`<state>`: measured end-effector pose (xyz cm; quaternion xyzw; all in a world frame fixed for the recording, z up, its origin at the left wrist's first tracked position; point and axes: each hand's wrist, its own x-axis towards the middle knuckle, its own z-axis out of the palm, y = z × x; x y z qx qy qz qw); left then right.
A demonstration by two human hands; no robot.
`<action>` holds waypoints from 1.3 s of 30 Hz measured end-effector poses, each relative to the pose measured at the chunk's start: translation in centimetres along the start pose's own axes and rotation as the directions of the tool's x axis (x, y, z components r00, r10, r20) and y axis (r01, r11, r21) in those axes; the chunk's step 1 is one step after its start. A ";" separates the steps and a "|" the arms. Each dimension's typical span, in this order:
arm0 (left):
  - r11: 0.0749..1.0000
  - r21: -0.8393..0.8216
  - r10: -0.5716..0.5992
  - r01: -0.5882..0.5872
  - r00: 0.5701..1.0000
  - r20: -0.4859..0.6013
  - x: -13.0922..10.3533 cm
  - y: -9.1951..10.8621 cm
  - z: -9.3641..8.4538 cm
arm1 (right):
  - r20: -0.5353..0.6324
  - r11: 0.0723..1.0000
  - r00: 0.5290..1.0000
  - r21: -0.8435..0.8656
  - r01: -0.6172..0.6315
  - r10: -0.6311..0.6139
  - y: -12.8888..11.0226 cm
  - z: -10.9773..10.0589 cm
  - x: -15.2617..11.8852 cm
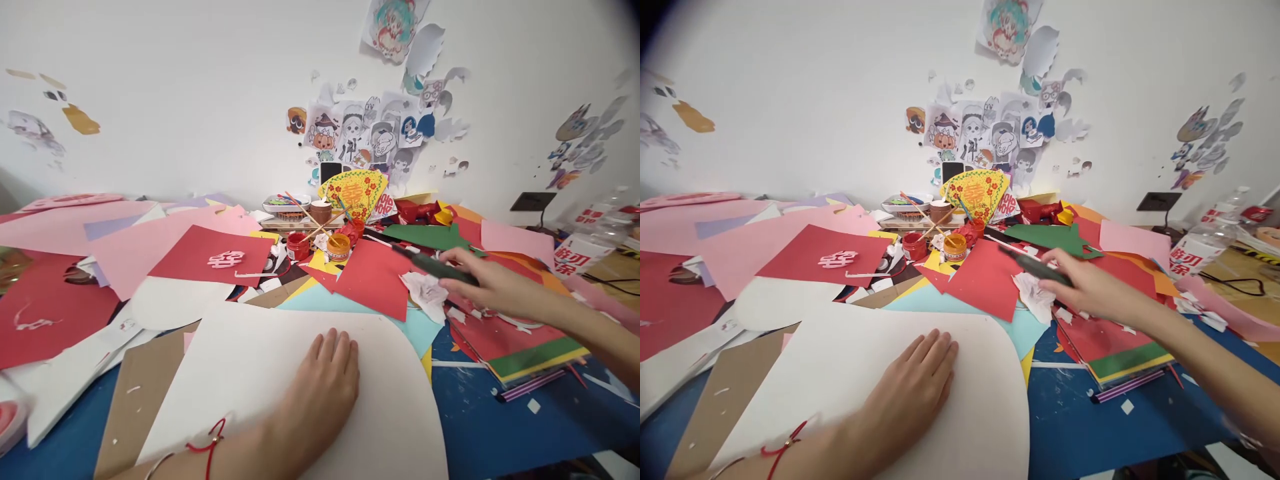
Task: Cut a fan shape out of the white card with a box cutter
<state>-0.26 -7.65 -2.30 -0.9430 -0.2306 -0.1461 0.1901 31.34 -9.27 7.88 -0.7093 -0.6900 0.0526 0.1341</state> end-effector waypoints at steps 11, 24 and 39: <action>0.999 -0.041 0.006 -0.003 0.998 0.070 -0.5 0.7 -0.6 | 0.278 0.950 0.917 -0.044 0.309 -0.285 -7.2 4.4 -1.6; 0.990 -0.137 -0.008 0.022 0.995 0.100 -0.7 0.6 -0.6 | 0.147 0.732 0.838 -0.424 0.534 -0.526 -7.4 6.2 0.6; 0.999 -0.053 -0.001 0.005 0.998 0.061 -0.8 0.6 -0.6 | 0.186 0.606 0.843 -0.619 0.500 -0.505 -10.3 5.2 -0.8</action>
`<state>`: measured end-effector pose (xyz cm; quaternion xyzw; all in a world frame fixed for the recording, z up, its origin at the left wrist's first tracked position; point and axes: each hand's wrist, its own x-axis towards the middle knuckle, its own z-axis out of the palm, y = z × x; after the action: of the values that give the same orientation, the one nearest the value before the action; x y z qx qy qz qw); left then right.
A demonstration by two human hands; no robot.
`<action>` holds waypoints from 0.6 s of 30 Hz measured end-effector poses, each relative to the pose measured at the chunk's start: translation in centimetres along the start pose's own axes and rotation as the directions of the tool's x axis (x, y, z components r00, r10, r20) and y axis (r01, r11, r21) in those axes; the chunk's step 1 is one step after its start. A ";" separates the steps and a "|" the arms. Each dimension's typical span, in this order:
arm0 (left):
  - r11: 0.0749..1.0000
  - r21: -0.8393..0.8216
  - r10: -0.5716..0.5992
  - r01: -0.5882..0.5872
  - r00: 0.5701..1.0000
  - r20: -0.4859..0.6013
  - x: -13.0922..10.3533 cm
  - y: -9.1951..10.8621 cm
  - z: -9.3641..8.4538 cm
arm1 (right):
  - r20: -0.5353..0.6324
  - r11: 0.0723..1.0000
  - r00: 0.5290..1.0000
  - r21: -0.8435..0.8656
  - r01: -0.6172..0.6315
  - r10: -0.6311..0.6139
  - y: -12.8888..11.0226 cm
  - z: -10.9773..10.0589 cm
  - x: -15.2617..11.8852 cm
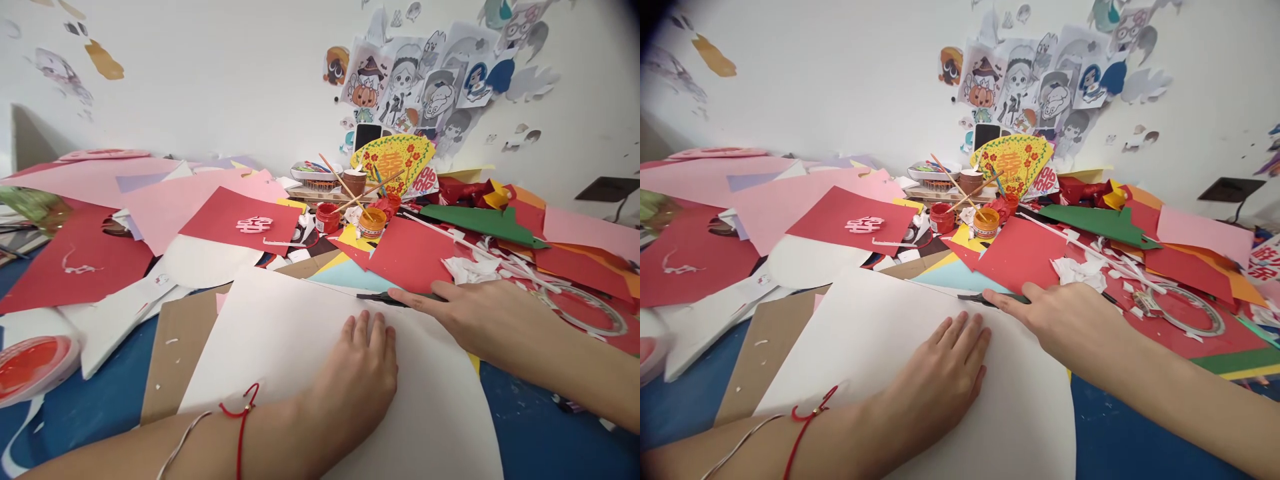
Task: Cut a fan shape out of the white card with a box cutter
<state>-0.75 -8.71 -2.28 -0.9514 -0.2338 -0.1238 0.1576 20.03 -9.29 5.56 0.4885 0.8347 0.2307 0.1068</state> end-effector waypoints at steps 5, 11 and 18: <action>1.000 -0.019 -0.007 0.008 1.000 0.029 0.1 -0.2 -0.5 | 0.059 0.999 0.997 0.035 0.040 -0.042 0.4 -0.7 -0.1; 0.999 -0.031 -0.035 0.036 0.998 0.042 0.3 -0.4 -1.2 | 0.007 0.999 0.999 0.018 0.048 -0.048 1.3 -0.6 -2.2; 0.999 -0.024 -0.048 0.049 0.999 0.026 0.3 -0.5 -1.2 | -0.092 0.995 0.992 0.036 0.093 -0.089 2.7 -0.5 -5.0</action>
<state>-0.97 -8.56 -0.98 -0.9488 -0.2572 -0.1185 0.1399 24.37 -12.66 7.11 0.4412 0.8646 0.2304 0.0694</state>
